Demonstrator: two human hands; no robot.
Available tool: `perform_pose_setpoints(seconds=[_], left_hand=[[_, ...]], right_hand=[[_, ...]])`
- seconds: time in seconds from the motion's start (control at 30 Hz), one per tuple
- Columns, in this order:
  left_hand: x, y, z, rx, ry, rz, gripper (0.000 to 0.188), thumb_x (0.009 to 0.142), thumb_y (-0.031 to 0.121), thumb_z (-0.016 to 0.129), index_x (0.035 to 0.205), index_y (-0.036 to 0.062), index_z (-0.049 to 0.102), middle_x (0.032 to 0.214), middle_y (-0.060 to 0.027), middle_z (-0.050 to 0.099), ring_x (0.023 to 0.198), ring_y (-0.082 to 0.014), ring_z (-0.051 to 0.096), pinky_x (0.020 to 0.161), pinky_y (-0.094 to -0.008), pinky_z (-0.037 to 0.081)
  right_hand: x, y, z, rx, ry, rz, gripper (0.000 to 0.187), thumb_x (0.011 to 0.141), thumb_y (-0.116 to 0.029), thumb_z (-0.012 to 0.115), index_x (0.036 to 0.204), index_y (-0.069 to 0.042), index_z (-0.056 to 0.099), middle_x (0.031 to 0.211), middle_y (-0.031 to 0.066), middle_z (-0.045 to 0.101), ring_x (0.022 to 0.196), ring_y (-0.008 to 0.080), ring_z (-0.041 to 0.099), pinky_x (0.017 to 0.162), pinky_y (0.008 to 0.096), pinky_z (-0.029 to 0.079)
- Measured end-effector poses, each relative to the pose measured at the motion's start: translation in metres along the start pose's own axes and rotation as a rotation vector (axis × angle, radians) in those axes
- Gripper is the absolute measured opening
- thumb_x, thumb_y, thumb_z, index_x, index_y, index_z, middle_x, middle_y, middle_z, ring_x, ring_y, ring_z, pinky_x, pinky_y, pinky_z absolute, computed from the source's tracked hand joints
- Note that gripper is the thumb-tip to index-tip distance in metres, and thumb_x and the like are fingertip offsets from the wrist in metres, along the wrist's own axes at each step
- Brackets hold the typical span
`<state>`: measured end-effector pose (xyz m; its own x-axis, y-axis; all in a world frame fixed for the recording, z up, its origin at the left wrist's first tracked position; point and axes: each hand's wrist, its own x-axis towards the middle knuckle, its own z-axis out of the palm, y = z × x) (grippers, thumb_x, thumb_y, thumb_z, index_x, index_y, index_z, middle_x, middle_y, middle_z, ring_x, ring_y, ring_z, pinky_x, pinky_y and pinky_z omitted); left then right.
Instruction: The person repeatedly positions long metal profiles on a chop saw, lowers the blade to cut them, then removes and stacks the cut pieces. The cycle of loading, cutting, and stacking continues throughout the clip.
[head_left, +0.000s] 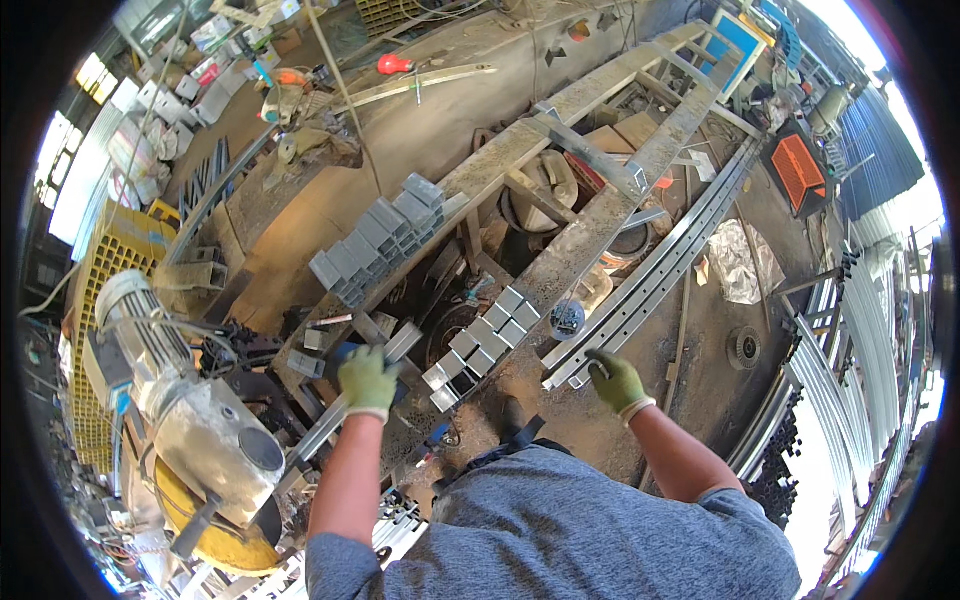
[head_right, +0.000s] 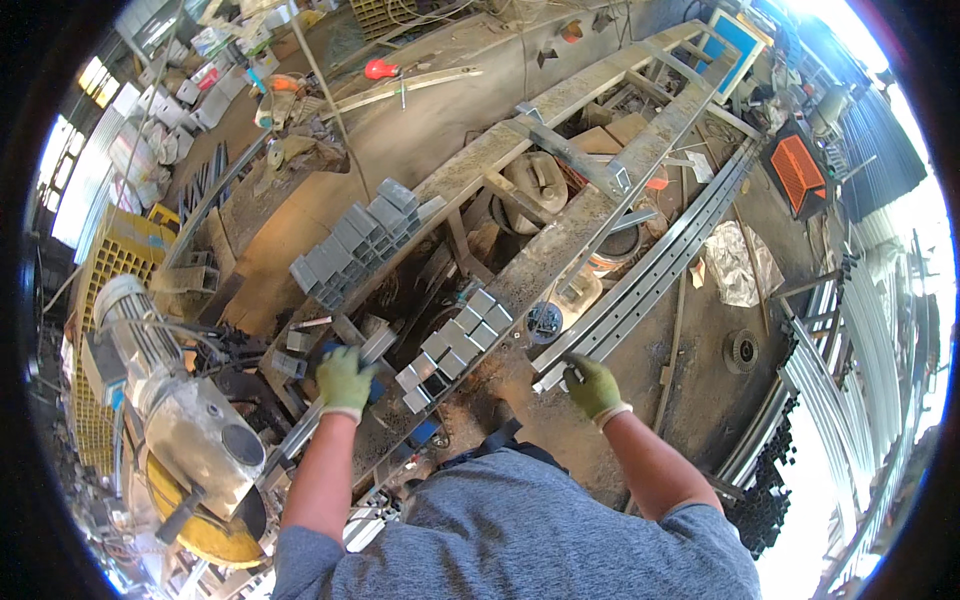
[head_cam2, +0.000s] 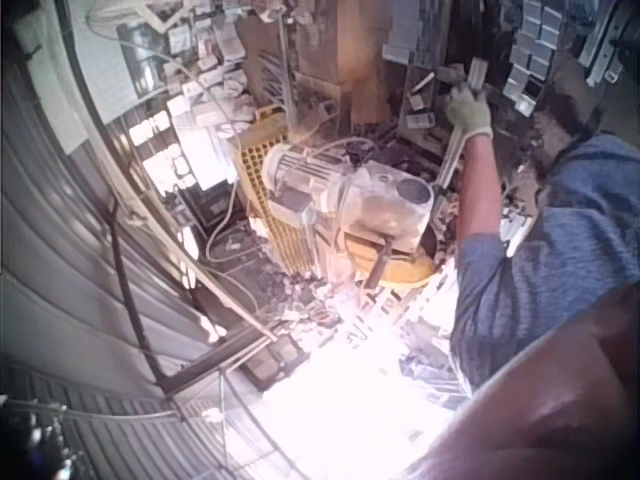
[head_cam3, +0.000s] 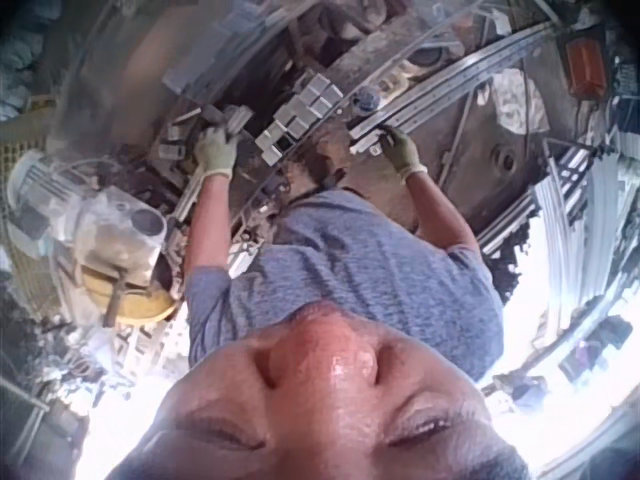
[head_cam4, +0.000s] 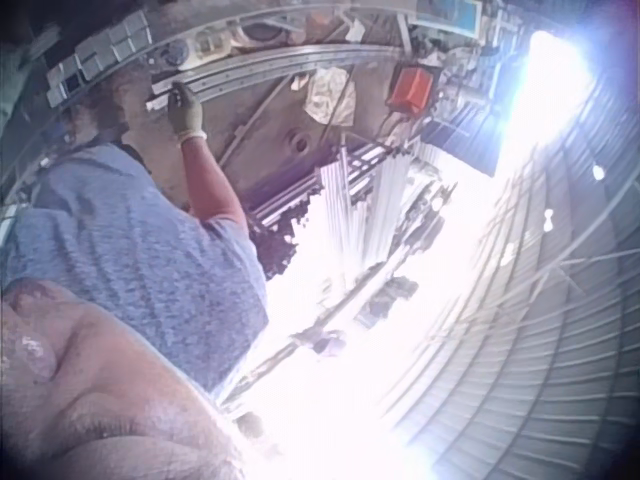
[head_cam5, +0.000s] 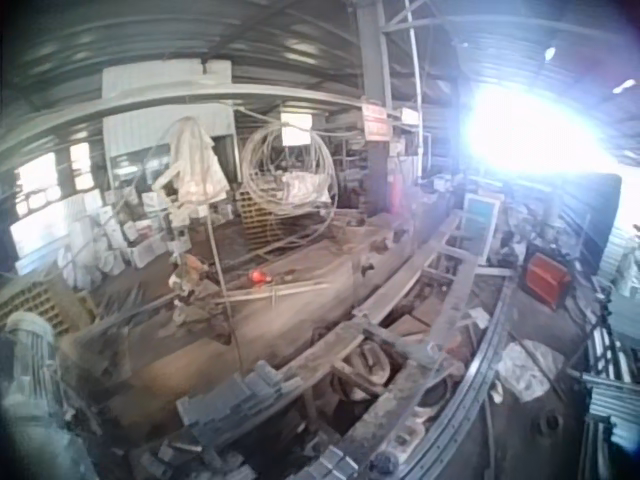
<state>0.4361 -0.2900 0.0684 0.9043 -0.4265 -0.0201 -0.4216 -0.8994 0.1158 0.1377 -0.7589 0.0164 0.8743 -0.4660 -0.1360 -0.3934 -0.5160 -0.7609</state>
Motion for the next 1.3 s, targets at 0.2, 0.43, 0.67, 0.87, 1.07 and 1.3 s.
perform_pose_setpoints(seconds=[0.2, 0.43, 0.67, 0.87, 1.07, 1.3], left_hand=[[0.104, 0.088, 0.012, -0.184, -0.001, 0.157, 0.081, 0.100, 0.052, 0.096, 0.166, 0.0121, 0.074, 0.146, -0.0162, 0.083, 0.143, -0.0470, 0.074, 0.123, -0.0595, 0.059], [0.015, 0.008, 0.010, -0.281, 0.206, 0.152, 0.077, 0.101, 0.044, 0.097, 0.163, 0.0038, 0.075, 0.158, -0.0253, 0.076, 0.143, -0.0507, 0.072, 0.126, -0.0640, 0.056], [0.003, -0.001, 0.012, -0.156, 0.133, 0.162, 0.082, 0.096, 0.043, 0.099, 0.164, 0.0055, 0.074, 0.153, -0.0211, 0.077, 0.140, -0.0486, 0.070, 0.121, -0.0640, 0.057], [0.062, 0.029, 0.019, -0.084, -0.036, 0.223, 0.068, 0.093, 0.037, 0.098, 0.151, 0.0081, 0.079, 0.133, -0.0147, 0.083, 0.123, -0.0449, 0.076, 0.105, -0.0621, 0.061], [0.147, 0.113, 0.023, -0.149, -0.064, 0.278, 0.058, 0.099, 0.041, 0.095, 0.143, 0.0056, 0.081, 0.130, -0.0186, 0.082, 0.122, -0.0464, 0.077, 0.103, -0.0618, 0.062], [0.230, 0.198, 0.037, -0.286, -0.080, 0.314, 0.079, 0.106, 0.048, 0.093, 0.169, 0.0076, 0.068, 0.137, -0.0263, 0.084, 0.124, -0.0541, 0.079, 0.105, -0.0641, 0.065]], right_hand=[[0.154, -0.036, -0.048, 0.022, 0.223, -0.115, 0.037, 0.112, -0.015, 0.077, 0.147, -0.006, 0.086, 0.143, 0.0240, 0.088, 0.133, 0.0449, 0.085, 0.113, 0.0503, 0.067], [0.398, -0.061, -0.067, -0.508, 0.163, -0.152, 0.047, 0.112, -0.034, 0.077, 0.154, -0.016, 0.085, 0.147, 0.0228, 0.087, 0.134, 0.0477, 0.083, 0.119, 0.0552, 0.065], [0.519, -0.088, -0.040, -0.249, 0.085, -0.238, 0.051, 0.118, -0.034, 0.070, 0.166, -0.019, 0.079, 0.161, 0.0211, 0.082, 0.146, 0.0480, 0.079, 0.128, 0.0526, 0.060], [0.367, -0.063, -0.008, 0.188, 0.330, -0.366, 0.034, 0.112, -0.011, 0.078, 0.145, -0.006, 0.086, 0.146, 0.0241, 0.087, 0.139, 0.0444, 0.082, 0.123, 0.0480, 0.064], [0.323, -0.055, -0.007, 0.086, 0.428, -0.405, 0.029, 0.106, -0.003, 0.075, 0.133, -0.004, 0.084, 0.137, 0.0231, 0.087, 0.130, 0.0482, 0.082, 0.116, 0.0541, 0.065], [0.324, -0.056, -0.007, 0.100, 0.453, -0.469, 0.030, 0.104, -0.003, 0.077, 0.132, -0.006, 0.084, 0.137, 0.0221, 0.087, 0.128, 0.0491, 0.081, 0.114, 0.0559, 0.066]])
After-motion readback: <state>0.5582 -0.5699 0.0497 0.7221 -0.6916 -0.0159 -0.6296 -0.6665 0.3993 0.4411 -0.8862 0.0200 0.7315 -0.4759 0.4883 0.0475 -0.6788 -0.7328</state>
